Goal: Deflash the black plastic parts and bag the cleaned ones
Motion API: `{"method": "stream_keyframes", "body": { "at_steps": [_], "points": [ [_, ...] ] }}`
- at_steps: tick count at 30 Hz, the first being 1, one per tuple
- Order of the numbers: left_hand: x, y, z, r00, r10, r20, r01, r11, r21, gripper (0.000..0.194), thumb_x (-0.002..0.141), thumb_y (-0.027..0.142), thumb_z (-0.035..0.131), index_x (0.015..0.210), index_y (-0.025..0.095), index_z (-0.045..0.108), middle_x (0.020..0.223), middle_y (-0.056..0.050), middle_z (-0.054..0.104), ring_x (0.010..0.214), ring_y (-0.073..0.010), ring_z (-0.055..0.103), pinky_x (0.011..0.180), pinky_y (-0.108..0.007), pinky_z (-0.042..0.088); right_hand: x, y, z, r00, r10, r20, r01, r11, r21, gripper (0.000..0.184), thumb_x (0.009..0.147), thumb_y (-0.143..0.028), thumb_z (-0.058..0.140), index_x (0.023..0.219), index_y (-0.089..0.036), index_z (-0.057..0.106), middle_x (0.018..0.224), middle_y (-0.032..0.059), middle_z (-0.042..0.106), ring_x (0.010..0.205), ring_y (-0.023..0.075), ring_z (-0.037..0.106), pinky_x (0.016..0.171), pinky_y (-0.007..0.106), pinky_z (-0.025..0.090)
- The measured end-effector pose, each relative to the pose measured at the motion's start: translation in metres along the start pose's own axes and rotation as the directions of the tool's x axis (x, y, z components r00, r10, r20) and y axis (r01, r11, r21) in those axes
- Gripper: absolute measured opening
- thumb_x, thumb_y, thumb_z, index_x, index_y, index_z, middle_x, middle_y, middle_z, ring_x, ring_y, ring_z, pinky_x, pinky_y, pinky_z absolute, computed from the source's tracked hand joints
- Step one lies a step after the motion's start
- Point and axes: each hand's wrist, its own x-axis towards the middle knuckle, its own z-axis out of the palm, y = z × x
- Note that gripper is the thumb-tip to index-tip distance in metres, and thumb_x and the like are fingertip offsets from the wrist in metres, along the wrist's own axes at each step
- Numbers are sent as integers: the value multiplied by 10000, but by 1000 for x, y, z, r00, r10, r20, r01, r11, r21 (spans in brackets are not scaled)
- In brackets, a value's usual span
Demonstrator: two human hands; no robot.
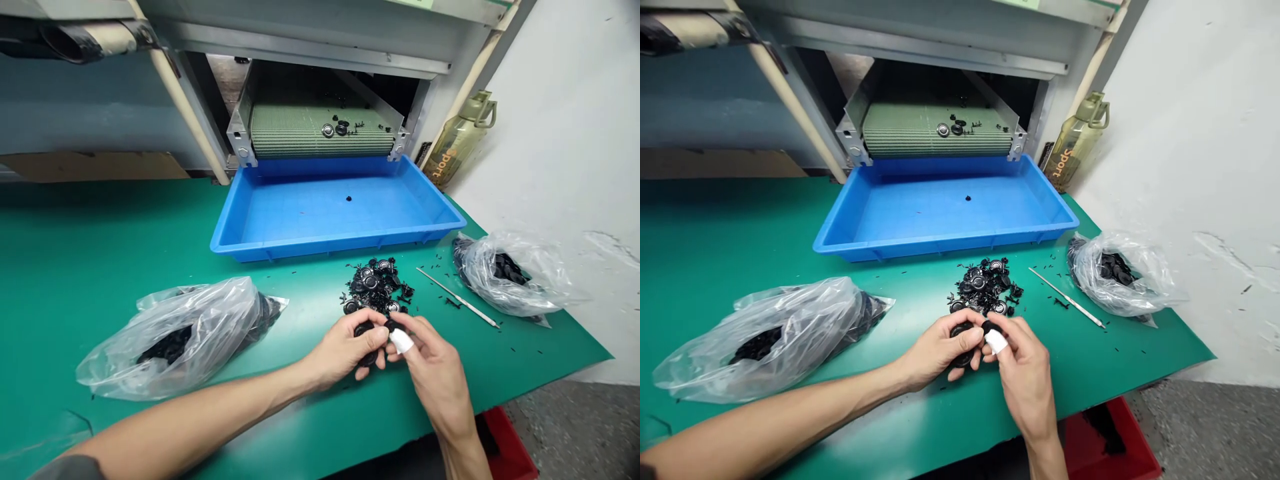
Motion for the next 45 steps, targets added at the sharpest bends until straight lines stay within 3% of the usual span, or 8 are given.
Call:
{"method": "stream_keyframes", "body": {
  "at_steps": [6,14,24,27,31,34,40,45],
  "points": [
    [-5,-1,0,999,-30,20,25,979,203,372,838,542,579,860,178,508,552,40,571,353,-44,370,321,-143,275,-18,5,-1,964,-267,4,255,914,-314,274,900,-230,488,1094,-217,681,869,50,674,762,155,643,675,258,543],
    [-8,-1,2,998,-6,62,-15,949,316,404,853,571,533,898,169,529,600,21,572,431,-67,441,351,-144,341,-25,7,0,1000,5,2,-5,996,-86,177,858,-281,551,971,-197,659,776,33,703,628,152,671,551,248,568],
    [-13,8,-4,987,-51,153,-36,856,516,390,904,520,478,860,151,594,563,30,528,464,-64,398,442,-166,312,-32,-2,-7,985,59,162,-42,993,-107,159,848,-247,535,958,-199,640,789,27,694,637,143,661,547,227,534],
    [-11,8,-5,988,-27,151,-58,846,530,392,905,513,483,825,148,600,547,29,519,475,-69,409,461,-174,325,-32,-1,-1,993,56,103,-45,993,-110,132,851,-262,525,912,-197,623,717,15,680,577,136,637,515,222,504],
    [-8,3,-3,994,-56,92,10,900,436,398,882,544,505,853,155,580,531,42,516,398,-58,381,389,-169,297,-24,-1,9,998,53,-14,-55,989,-139,201,896,-330,462,816,-199,591,496,-36,566,422,114,530,416,208,401],
    [-4,1,-2,999,-19,46,7,969,247,365,859,527,556,839,164,527,563,22,562,384,-66,443,368,-166,342,-6,-2,4,999,-36,-13,31,954,-299,248,921,-298,394,874,-199,617,560,-20,589,482,122,546,467,220,399],
    [3,4,-12,1000,-24,-14,22,990,-142,297,858,361,623,1072,165,560,593,17,562,392,-69,466,327,-143,362,38,7,-12,992,-109,66,121,633,-765,368,857,-185,446,1185,-220,607,951,58,624,750,185,599,579,269,388],
    [6,8,-16,999,-30,-20,21,938,-346,178,855,295,611,953,147,609,775,-31,567,566,-112,603,324,-131,418,46,13,-12,993,-84,84,119,732,-671,302,825,-172,468,1077,-250,614,865,7,562,657,134,543,612,260,400]
  ]
}}
